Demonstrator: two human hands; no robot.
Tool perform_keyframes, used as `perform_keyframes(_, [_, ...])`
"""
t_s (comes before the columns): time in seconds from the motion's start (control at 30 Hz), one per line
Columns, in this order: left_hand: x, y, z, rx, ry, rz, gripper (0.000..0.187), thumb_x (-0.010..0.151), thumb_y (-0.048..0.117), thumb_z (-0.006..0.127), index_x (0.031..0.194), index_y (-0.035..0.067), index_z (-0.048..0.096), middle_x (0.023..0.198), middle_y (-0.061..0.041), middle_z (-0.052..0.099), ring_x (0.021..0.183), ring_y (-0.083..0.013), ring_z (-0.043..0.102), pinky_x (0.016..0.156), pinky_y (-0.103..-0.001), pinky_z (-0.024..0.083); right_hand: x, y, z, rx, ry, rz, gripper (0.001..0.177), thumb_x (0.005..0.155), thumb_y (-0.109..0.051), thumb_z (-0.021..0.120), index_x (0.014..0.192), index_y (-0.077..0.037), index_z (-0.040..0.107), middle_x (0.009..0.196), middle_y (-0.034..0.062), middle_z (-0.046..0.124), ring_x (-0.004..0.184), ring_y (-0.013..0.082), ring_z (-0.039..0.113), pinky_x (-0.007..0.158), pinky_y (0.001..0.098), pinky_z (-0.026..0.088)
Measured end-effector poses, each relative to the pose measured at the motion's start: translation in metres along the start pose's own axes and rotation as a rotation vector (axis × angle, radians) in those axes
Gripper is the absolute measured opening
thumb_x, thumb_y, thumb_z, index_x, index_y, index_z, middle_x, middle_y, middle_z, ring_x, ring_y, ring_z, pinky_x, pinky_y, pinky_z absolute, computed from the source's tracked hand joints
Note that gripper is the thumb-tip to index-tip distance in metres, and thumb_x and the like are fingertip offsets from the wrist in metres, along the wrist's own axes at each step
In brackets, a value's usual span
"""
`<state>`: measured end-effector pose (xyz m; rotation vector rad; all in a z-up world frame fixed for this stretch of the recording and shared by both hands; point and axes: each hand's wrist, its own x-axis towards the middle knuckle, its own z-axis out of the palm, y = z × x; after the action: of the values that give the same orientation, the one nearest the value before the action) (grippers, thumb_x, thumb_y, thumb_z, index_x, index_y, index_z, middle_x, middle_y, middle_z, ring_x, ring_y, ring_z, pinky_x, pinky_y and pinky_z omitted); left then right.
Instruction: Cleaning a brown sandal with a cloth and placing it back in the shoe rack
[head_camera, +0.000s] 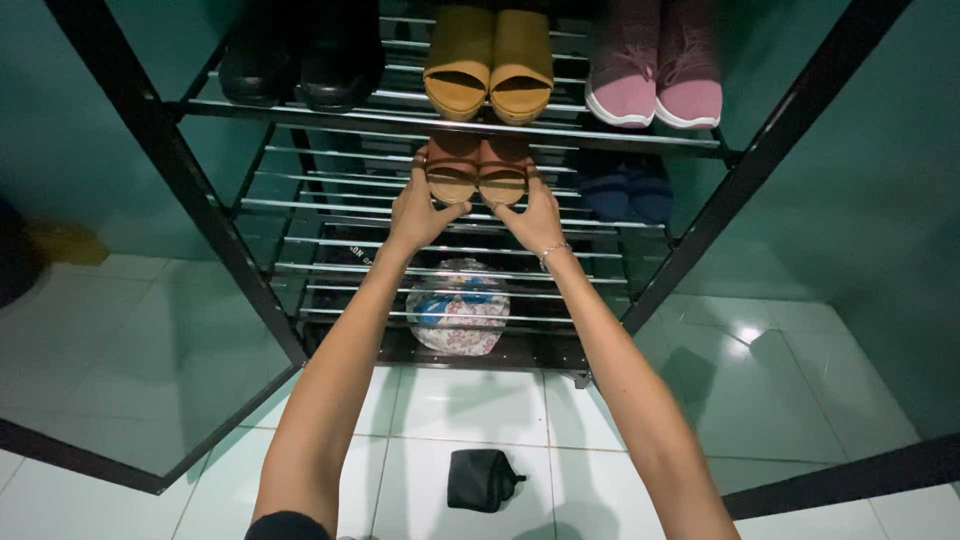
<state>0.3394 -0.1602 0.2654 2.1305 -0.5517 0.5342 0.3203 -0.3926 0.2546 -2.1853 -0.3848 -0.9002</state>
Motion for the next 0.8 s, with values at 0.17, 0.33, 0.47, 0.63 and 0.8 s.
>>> perform_keyframes(0.17, [0.0,-0.002,0.004,-0.012,0.026,0.046,0.116,0.076,0.04,0.09,0.157,0.004,0.016,0.135,-0.023,0.063,0.122,-0.0378,0.065,0.098,-0.046,0.053,0.0,-0.01,0.001,-0.058,0.01,0.057,0.086,0.076,-0.04,0.088,0.138,0.007,0.051,0.118,0.0257,0.069,0.113,0.041,0.064,0.097,0.0468,0.051])
perform_keyframes(0.33, [0.001,-0.006,0.005,0.005,0.087,0.128,0.115,0.075,0.036,0.091,0.157,0.002,0.018,0.136,-0.026,0.062,0.123,-0.0407,0.063,0.1,-0.048,0.051,0.002,-0.006,0.001,-0.097,0.052,0.026,0.084,0.074,-0.038,0.087,0.136,0.006,0.052,0.116,0.025,0.069,0.111,0.0411,0.065,0.095,0.0471,0.052])
perform_keyframes(0.47, [0.0,-0.001,0.002,-0.007,0.013,0.029,0.111,0.078,0.04,0.088,0.156,0.002,0.019,0.136,-0.024,0.062,0.123,-0.0383,0.064,0.098,-0.046,0.054,0.0,-0.006,0.001,-0.089,0.016,0.048,0.077,0.075,-0.039,0.086,0.134,0.001,0.056,0.115,0.0229,0.07,0.109,0.0404,0.066,0.094,0.0471,0.052])
perform_keyframes(0.63, [0.0,0.003,-0.001,-0.018,0.035,0.064,0.111,0.077,0.039,0.088,0.156,0.003,0.019,0.137,-0.023,0.063,0.123,-0.0389,0.063,0.097,-0.047,0.053,0.0,-0.005,0.003,-0.054,0.043,0.022,0.074,0.075,-0.036,0.085,0.133,0.001,0.057,0.113,0.023,0.07,0.108,0.0412,0.065,0.094,0.0474,0.052])
perform_keyframes(0.8, [0.0,0.0,0.001,-0.025,0.033,0.055,0.112,0.077,0.038,0.087,0.157,0.003,0.017,0.135,-0.022,0.063,0.122,-0.0368,0.064,0.098,-0.045,0.053,-0.002,-0.024,-0.004,-0.061,0.063,0.029,0.062,0.075,-0.034,0.085,0.121,0.001,0.062,0.109,0.023,0.069,0.104,0.0412,0.065,0.091,0.0473,0.052])
